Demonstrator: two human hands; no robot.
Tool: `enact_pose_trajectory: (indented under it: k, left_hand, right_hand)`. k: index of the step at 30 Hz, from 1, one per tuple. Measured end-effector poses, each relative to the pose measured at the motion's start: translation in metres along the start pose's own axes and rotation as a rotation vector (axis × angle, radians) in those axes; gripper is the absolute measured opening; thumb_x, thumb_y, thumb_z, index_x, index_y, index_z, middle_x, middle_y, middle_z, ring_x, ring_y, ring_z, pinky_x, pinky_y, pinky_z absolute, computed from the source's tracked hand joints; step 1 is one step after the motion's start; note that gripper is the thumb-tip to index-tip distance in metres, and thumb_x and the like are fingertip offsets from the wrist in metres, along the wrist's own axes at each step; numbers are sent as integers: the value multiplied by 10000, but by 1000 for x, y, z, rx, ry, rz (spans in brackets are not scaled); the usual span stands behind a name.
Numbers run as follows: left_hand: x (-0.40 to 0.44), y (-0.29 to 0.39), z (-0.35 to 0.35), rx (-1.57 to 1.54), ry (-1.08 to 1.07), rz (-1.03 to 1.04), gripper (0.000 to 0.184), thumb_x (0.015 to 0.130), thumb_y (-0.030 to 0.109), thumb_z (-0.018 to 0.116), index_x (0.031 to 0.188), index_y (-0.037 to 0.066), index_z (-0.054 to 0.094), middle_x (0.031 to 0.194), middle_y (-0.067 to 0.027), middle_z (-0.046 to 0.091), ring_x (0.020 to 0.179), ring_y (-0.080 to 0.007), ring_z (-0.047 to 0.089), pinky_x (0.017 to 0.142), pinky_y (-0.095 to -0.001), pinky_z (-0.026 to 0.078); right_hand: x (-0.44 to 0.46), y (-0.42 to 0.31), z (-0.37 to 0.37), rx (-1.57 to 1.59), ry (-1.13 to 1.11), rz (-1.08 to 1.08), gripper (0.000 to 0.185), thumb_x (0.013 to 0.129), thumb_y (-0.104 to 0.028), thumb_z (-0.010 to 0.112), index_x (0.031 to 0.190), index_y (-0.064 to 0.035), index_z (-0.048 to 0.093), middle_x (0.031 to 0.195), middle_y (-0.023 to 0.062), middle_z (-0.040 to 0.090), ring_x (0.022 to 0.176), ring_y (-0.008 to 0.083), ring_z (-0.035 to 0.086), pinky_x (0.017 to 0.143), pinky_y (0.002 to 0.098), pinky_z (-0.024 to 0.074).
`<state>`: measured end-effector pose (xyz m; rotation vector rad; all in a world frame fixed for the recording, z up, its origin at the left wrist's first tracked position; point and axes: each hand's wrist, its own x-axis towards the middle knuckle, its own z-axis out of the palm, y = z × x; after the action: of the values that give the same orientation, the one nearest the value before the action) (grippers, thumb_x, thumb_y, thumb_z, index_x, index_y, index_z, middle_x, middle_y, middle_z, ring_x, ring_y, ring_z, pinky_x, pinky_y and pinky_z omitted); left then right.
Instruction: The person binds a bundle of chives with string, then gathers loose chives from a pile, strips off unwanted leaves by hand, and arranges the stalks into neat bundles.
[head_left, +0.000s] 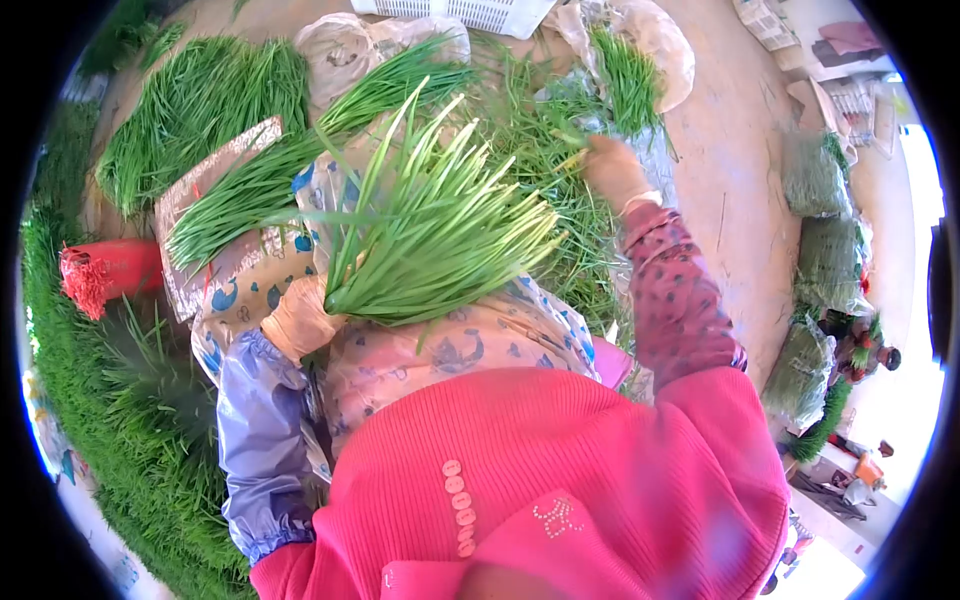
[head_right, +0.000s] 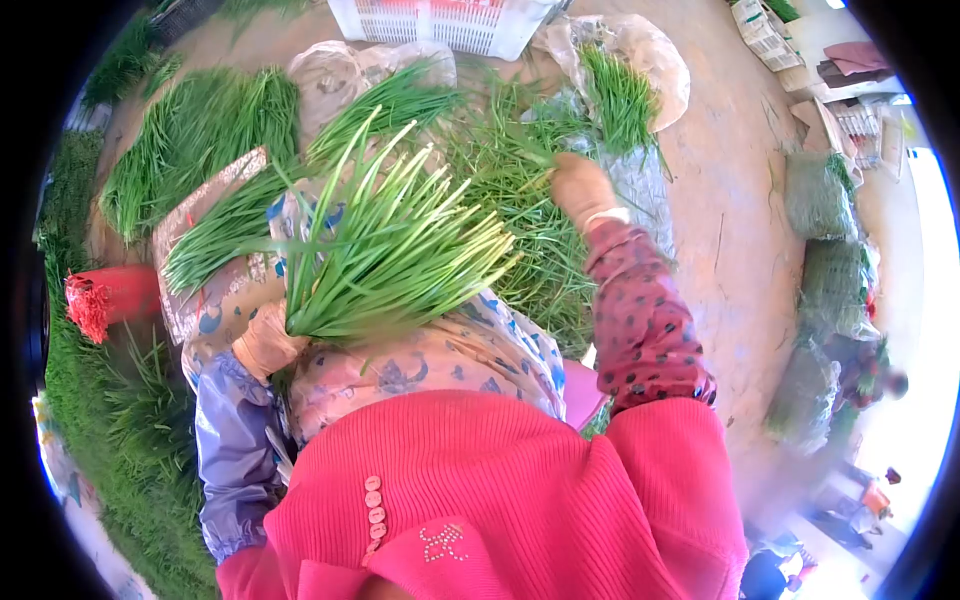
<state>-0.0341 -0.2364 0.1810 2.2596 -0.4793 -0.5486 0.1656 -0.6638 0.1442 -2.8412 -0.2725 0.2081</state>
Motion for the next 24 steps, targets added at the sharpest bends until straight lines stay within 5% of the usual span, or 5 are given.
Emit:
enact_pose_trajectory:
  k: [5, 11, 15, 20, 24]
  left_hand:
    - [-7, -2, 3, -114, 38, 1, 500, 860, 54, 541, 1350, 51, 442, 1245, -149, 570, 1096, -258, 579, 938, -306, 436]
    - [-2, -7, -1, -114, 21, -8, 366, 829, 17, 554, 1194, 7, 556, 1066, -128, 649, 973, -233, 621, 815, -327, 484]
    - [-2, 4, -18, -673, -91, -294, 333, 767, -45, 589, 1095, 11, 589, 904, -104, 648, 678, -171, 607, 554, -286, 464]
    - [-13, 26, -20, -1412, -17, -387, 509, 680, -60, 691, 1161, -45, 524, 947, -184, 642, 560, -164, 547, 402, -260, 360]
    - [-32, -19, 7, -1553, -51, -354, 531, 674, -1, 713, 1154, -96, 509, 967, -226, 621, 428, -104, 416, 381, -241, 281]
  right_hand:
    - [8, 56, -33, -196, -365, 376, 414, 805, -235, 613, 1142, 3, 590, 1078, 186, 631, 1060, 349, 574, 919, 387, 460]
    - [-14, -16, -19, 446, -625, -373, 701, 744, -111, 650, 1392, -89, 386, 1334, 175, 493, 1289, 264, 415, 1017, 429, 400]
    - [0, -102, -31, 580, -545, -308, 451, 843, -98, 613, 1284, -83, 524, 844, 37, 612, 649, 158, 593, 559, 258, 522]
    - [46, -132, -49, 1479, -376, -104, 268, 954, -209, 523, 1150, -61, 630, 672, -54, 476, 471, 5, 318, 402, 163, 234]
    - [88, -100, -32, 1776, -234, 13, 152, 912, -132, 532, 1017, -46, 603, 705, -15, 515, 496, 56, 371, 424, 224, 303]
